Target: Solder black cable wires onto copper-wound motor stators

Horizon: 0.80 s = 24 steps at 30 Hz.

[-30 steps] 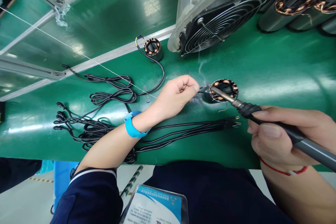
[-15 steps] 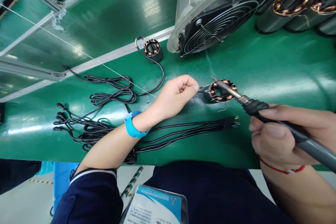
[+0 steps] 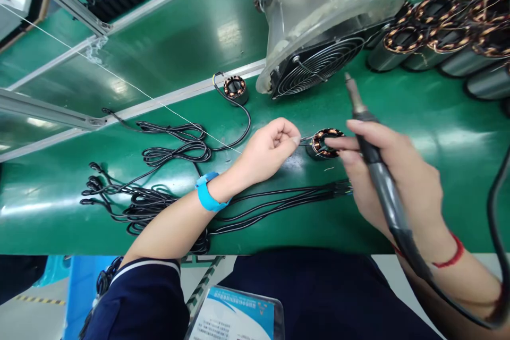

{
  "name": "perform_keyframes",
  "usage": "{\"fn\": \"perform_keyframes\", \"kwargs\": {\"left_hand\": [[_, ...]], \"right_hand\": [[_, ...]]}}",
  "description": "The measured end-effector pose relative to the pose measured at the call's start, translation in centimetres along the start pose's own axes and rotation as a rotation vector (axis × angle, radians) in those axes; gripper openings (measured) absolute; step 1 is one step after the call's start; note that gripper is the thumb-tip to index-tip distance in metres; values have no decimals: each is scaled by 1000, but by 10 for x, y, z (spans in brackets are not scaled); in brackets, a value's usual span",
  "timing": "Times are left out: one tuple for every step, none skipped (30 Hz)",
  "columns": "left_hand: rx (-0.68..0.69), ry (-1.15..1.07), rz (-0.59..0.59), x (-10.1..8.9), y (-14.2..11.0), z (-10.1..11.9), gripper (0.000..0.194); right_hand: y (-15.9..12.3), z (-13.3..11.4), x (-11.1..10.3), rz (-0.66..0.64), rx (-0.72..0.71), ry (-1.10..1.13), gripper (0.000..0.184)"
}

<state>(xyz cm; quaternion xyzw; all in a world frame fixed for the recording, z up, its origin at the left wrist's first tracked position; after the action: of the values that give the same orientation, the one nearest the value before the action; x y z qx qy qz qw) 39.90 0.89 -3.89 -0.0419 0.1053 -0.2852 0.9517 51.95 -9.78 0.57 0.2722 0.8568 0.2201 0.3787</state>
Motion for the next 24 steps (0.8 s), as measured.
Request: {"fn": "perform_keyframes", "kwargs": {"left_hand": [[3, -5, 2, 0, 0, 0, 6], [7, -6, 2, 0, -1, 1, 7], [12, -4, 0, 0, -1, 1, 8], [19, 0, -3, 0, -2, 1, 8], [30, 8, -7, 0, -3, 2, 8], [43, 19, -9, 0, -3, 3, 8], [58, 33, -12, 0, -4, 4, 8], [78, 50, -14, 0, -5, 5, 8], [108, 72, -13, -1, -6, 8, 8], [150, 104, -10, -2, -7, 11, 9], [204, 145, -8, -2, -8, 16, 10], [267, 194, -8, -2, -10, 20, 10], [335, 243, -10, -1, -11, 25, 11], [398, 288, -15, 0, -13, 30, 12], [448, 325, -23, 1, -15, 33, 13], [478, 352, -28, 1, -16, 35, 13], [484, 367, -28, 2, -17, 36, 13], [463, 375, -24, 1, -16, 36, 12], [422, 376, -18, 1, -15, 34, 11], [372, 374, -9, 0, -14, 31, 11], [323, 370, 0, 0, -13, 29, 10], [280, 364, 8, 0, -13, 26, 10], [250, 359, 13, 0, -12, 24, 11], [231, 355, 15, 0, -12, 23, 11]], "right_hand": [[3, -2, 4, -50, 2, -47, 43], [5, -3, 8, -87, 9, -61, 43], [7, -4, 12, -109, 15, -53, 44], [8, -3, 15, -114, 28, -38, 44], [8, -3, 18, -112, 38, -24, 44], [8, -3, 20, -99, 42, -6, 44], [8, -3, 21, -80, 45, 12, 44], [8, -2, 21, -63, 48, 29, 44], [7, -2, 22, -44, 48, 44, 44], [7, -1, 22, -26, 47, 61, 45], [7, 0, 22, -11, 47, 77, 45], [6, 1, 22, -2, 52, 94, 45], [6, 3, 23, 5, 60, 111, 45], [6, 4, 23, 10, 67, 128, 45], [5, 6, 24, 15, 73, 143, 44], [5, 7, 24, 15, 74, 151, 44], [4, 7, 25, 12, 70, 152, 44], [4, 8, 24, 7, 63, 147, 44], [3, 8, 24, 1, 57, 136, 43], [2, 9, 23, -6, 55, 120, 43], [1, 11, 21, -12, 54, 103, 43], [1, 12, 19, -20, 53, 88, 43], [0, 14, 17, -30, 50, 77, 43], [-1, 15, 16, -44, 42, 70, 43]]}}
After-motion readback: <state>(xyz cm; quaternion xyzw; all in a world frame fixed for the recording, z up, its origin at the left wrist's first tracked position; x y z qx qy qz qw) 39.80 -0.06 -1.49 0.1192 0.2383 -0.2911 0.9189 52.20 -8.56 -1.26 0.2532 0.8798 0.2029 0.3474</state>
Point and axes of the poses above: each hand's wrist, its own y-axis towards the middle knuckle, its own x-axis out of the palm, z = x × y, the point moved 7 cm from there along y, towards the middle knuckle, and after that the axes turned 9 degrees about z, right-handed, at the moved point
